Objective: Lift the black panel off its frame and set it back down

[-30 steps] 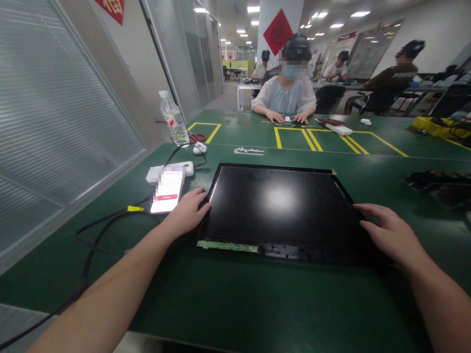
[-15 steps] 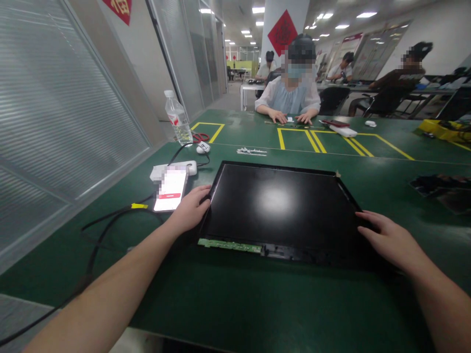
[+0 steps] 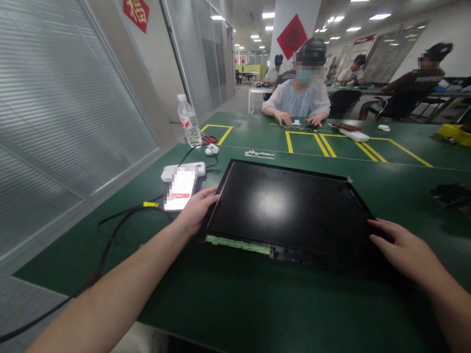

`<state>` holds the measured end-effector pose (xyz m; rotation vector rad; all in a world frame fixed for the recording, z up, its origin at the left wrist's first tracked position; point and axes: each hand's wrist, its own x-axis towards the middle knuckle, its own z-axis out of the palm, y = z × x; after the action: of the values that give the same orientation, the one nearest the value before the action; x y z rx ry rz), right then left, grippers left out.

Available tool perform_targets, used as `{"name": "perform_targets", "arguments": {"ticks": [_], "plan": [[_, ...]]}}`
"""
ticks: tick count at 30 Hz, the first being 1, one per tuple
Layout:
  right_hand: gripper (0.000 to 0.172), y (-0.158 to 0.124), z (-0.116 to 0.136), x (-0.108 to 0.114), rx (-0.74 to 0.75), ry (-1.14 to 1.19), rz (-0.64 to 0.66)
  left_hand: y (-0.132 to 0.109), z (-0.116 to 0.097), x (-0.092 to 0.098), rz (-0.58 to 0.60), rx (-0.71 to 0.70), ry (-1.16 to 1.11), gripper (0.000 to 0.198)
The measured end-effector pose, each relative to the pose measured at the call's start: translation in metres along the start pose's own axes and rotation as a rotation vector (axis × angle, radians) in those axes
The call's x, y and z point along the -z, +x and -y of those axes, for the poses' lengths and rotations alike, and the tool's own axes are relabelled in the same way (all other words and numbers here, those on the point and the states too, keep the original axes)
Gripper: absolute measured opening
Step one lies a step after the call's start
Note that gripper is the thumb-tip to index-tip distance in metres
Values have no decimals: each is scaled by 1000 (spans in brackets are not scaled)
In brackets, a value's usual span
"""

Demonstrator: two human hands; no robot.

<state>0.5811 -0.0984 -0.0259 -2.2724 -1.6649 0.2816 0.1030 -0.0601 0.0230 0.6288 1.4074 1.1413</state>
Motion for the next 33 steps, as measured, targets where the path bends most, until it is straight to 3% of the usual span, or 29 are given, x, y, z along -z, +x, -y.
{"name": "perform_targets", "arguments": {"ticks": [11,15,18,22,33], "plan": [[63,0,5,2,10,-30,16,14,9,5,159,50,-211,48],[59,0,3,0,30,-28,-11,16,12,8,195,39,-191,69],[56,1,3,-2,40,-20,-27,16,13,11,179,39,-148,87],[54,1,4,-1,26,-6,-30,10,8,11,119,38,-75,97],[65,-1,11,5,-4,-40,27,-7,-1,3,178,-94,51,41]]}}
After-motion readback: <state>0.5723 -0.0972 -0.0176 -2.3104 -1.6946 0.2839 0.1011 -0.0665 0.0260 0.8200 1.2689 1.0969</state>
